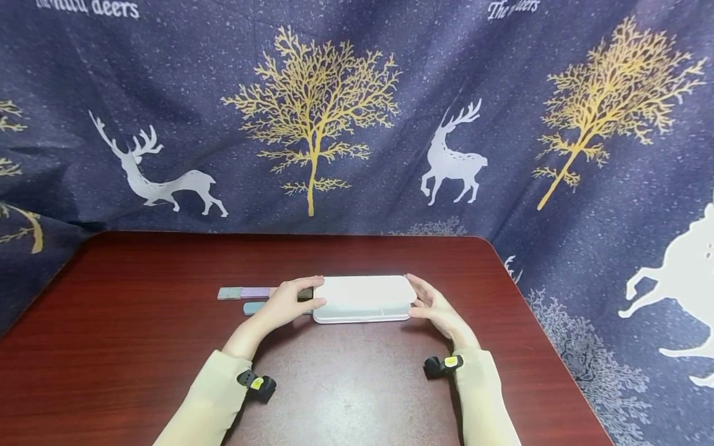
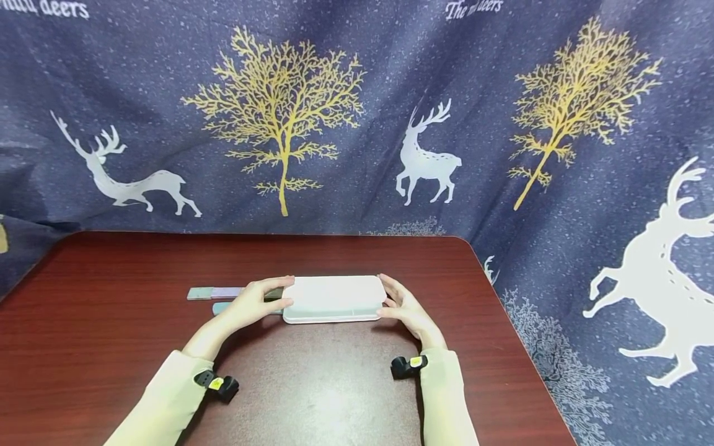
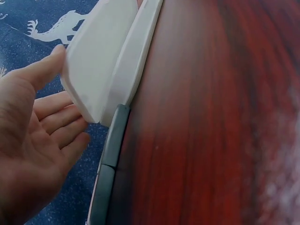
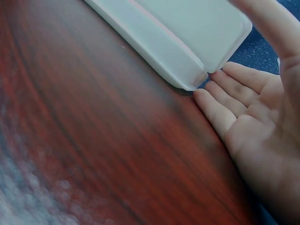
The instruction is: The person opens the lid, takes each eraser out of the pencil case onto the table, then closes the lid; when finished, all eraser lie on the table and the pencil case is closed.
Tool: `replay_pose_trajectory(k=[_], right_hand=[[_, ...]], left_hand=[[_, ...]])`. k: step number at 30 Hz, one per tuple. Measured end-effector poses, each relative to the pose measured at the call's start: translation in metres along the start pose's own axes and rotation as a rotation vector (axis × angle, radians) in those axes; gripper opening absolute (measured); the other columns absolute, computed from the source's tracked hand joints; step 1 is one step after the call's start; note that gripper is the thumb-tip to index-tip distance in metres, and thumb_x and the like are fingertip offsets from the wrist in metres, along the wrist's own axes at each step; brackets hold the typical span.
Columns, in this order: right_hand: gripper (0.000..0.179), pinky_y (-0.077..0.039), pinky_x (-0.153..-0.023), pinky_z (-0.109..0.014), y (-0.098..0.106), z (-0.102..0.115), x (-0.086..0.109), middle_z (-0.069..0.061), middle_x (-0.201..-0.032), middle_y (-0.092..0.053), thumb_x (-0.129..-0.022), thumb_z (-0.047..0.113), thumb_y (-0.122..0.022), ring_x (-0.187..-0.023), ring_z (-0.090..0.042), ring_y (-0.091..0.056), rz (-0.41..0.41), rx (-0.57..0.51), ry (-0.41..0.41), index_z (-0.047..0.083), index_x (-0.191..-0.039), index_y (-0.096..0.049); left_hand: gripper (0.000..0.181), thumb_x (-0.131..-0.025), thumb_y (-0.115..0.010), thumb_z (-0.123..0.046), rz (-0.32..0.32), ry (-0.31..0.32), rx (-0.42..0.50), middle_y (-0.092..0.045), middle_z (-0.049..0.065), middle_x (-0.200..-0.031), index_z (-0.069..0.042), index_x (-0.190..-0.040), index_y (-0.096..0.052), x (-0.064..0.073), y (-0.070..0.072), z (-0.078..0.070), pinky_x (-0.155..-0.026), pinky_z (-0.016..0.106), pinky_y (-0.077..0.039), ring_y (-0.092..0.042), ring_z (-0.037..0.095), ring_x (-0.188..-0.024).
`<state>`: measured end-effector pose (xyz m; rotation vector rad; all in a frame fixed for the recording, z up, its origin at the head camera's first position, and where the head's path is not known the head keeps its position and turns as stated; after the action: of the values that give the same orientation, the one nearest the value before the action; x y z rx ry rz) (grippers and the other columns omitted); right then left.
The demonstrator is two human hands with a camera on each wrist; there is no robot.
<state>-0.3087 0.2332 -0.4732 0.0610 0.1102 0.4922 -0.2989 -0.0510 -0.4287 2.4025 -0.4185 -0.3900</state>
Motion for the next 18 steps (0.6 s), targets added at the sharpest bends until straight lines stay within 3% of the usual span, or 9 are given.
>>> replay_pose_trajectory(k=[5, 7, 10, 15, 18], right_hand=[[0.081, -0.033, -0.107, -0.011, -0.0008, 0.0002, -0.002, -0.028, -0.16, -0.011, -0.088, 0.006, -0.066, -0.149, -0.04, -0.004, -0.012, -0.044, -0.012, -0.006, -0.152, -0.018], [0.077, -0.035, -0.106, -0.01, -0.0015, 0.0025, -0.0024, -0.03, -0.159, -0.01, -0.088, -0.002, -0.062, -0.149, -0.042, -0.003, -0.011, -0.057, 0.002, -0.008, -0.152, -0.017], [0.076, -0.035, -0.106, -0.01, -0.0016, 0.0041, -0.0022, -0.03, -0.159, -0.011, -0.088, -0.006, -0.06, -0.15, -0.036, -0.008, -0.015, -0.052, 0.007, -0.008, -0.151, -0.019], [0.081, -0.035, -0.107, -0.011, -0.001, 0.0024, -0.0015, -0.027, -0.16, -0.014, -0.085, -0.005, -0.066, -0.145, -0.01, -0.025, -0.022, -0.038, -0.018, -0.005, -0.152, -0.02], [0.086, -0.036, -0.107, -0.012, -0.0011, 0.0015, -0.0016, -0.024, -0.161, -0.015, -0.082, -0.005, -0.069, -0.144, -0.009, -0.026, -0.022, -0.045, -0.033, -0.003, -0.153, -0.02]], left_hand=[[0.06, -0.088, -0.073, -0.028, 0.054, -0.006, 0.013, -0.054, 0.016, -0.142, 0.0, -0.137, -0.054, -0.0012, -0.0046, 0.0001, -0.109, 0.054, -0.04, -0.05, 0.036, -0.132], [0.062, -0.087, -0.074, -0.028, 0.063, 0.0, 0.01, -0.053, 0.016, -0.142, 0.0, -0.138, -0.053, -0.0016, -0.0052, 0.0004, -0.11, 0.055, -0.039, -0.049, 0.036, -0.133], [0.065, -0.085, -0.076, -0.029, 0.073, 0.013, -0.004, -0.052, 0.016, -0.143, 0.0, -0.138, -0.052, -0.0021, -0.006, 0.0007, -0.11, 0.059, -0.037, -0.048, 0.035, -0.134], [0.07, -0.083, -0.078, -0.027, 0.086, 0.026, -0.028, -0.05, 0.018, -0.145, 0.002, -0.14, -0.049, -0.0031, -0.0085, 0.0005, -0.11, 0.058, -0.037, -0.046, 0.036, -0.135], [0.073, -0.081, -0.08, -0.025, 0.088, 0.029, -0.039, -0.049, 0.019, -0.145, 0.003, -0.14, -0.048, -0.0038, -0.0099, -0.0006, -0.111, 0.055, -0.038, -0.045, 0.036, -0.136]])
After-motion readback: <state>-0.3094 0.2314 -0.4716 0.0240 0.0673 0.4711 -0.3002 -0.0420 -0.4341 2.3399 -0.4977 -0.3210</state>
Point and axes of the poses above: each hand's wrist, its own x-axis away from the middle knuckle, its own y-axis out of the back of the hand, z = x × y, the point moved 10 cm from there along -x, towards the middle knuckle
